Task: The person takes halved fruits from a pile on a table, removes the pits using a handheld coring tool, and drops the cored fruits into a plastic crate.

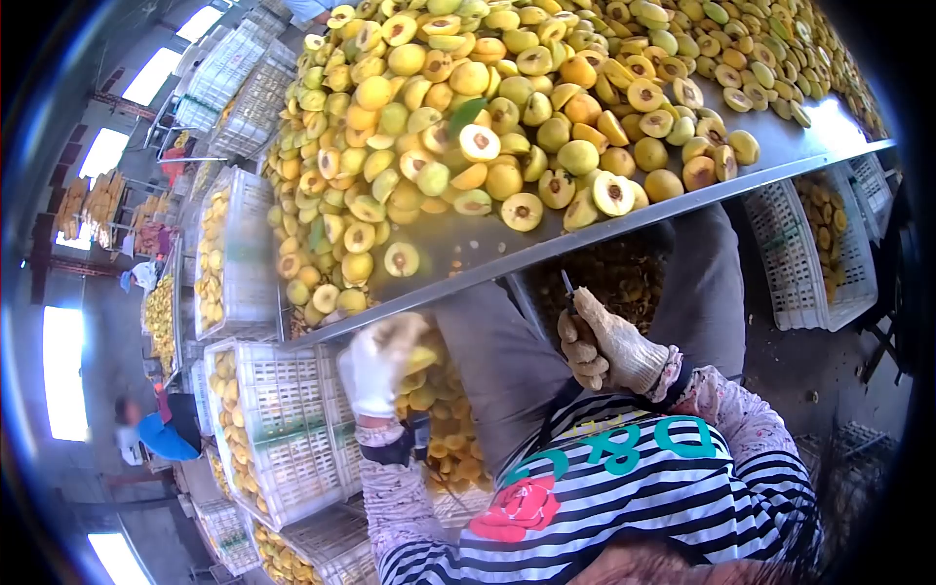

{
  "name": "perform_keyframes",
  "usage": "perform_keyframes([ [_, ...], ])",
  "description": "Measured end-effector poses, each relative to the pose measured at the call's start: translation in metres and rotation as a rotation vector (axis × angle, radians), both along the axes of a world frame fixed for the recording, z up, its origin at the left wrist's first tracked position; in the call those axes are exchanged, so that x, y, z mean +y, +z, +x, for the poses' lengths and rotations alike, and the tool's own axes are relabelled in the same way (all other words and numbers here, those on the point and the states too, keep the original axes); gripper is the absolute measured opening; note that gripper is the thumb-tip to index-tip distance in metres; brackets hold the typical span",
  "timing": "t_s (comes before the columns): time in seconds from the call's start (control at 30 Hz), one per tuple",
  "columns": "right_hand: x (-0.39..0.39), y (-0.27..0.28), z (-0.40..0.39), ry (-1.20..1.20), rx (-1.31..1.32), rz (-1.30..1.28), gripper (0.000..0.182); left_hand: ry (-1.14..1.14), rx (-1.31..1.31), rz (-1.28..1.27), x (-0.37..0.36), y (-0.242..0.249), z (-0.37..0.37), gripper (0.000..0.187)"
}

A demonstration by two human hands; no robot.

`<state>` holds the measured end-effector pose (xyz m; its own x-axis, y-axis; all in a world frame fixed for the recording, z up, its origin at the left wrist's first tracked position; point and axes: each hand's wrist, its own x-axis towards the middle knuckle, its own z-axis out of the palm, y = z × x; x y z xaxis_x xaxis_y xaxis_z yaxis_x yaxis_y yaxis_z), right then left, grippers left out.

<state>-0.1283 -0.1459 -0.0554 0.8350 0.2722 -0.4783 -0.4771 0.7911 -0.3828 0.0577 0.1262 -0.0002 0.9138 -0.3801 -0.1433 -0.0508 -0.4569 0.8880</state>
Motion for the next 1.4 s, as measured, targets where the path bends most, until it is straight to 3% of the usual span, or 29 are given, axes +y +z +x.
perform_keyframes([
  [0.1,0.011,0.005,0.004,0.058,0.041,-0.113,0.057,0.218,-0.417,0.340,-0.007,0.009,0.046,0.032],
  [0.23,0.011,0.003,0.002,0.089,-0.016,-0.127,0.048,-0.005,-0.536,0.728,-0.031,-0.048,0.113,0.047],
  [0.33,0.006,0.010,0.003,0.131,-0.082,-0.262,0.041,-0.033,-0.317,0.195,-0.050,-0.086,0.132,0.040],
  [0.37,0.005,0.011,0.005,0.132,-0.135,-0.362,0.039,-0.027,-0.332,-0.017,-0.065,-0.079,0.115,0.033],
  [0.43,0.008,0.015,0.011,0.141,-0.232,-0.556,0.033,-0.100,-0.099,-0.376,-0.086,-0.046,0.064,0.028],
  [0.53,0.023,0.028,0.022,0.134,-0.280,-0.540,0.032,-0.099,0.046,-0.628,-0.102,-0.046,-0.003,0.025],
  [0.57,0.028,0.026,0.025,0.169,-0.278,-0.535,0.031,-0.117,0.251,-0.738,-0.102,-0.056,-0.022,0.026],
  [0.63,0.031,0.026,0.028,0.274,-0.187,-0.711,0.037,0.080,0.513,-1.021,-0.125,-0.028,-0.061,0.031],
  [0.67,0.034,0.022,0.030,0.279,-0.147,-0.796,0.039,0.172,0.493,-1.071,-0.126,-0.032,-0.066,0.038],
  [0.73,0.035,0.017,0.028,0.321,-0.099,-0.950,0.047,0.183,0.478,-1.044,-0.122,-0.039,-0.072,0.040],
  [0.9,0.032,0.025,0.019,0.218,-0.181,-0.979,0.048,0.173,0.515,-0.942,-0.127,-0.038,-0.081,0.046],
  [1.07,0.020,0.019,0.018,0.240,-0.100,-0.868,0.051,-0.159,0.447,-1.088,-0.124,-0.046,-0.079,0.046],
  [1.2,0.022,0.029,0.015,0.236,-0.216,-0.930,0.052,-0.025,0.441,-1.036,-0.123,-0.045,-0.085,0.047],
  [1.3,0.023,0.034,0.021,0.413,-0.148,-1.158,0.048,0.009,0.425,-0.955,-0.123,-0.045,-0.085,0.050],
  [1.4,0.029,0.017,0.021,0.344,-0.224,-1.149,0.047,0.087,0.255,-0.800,-0.129,-0.041,-0.088,0.052],
])
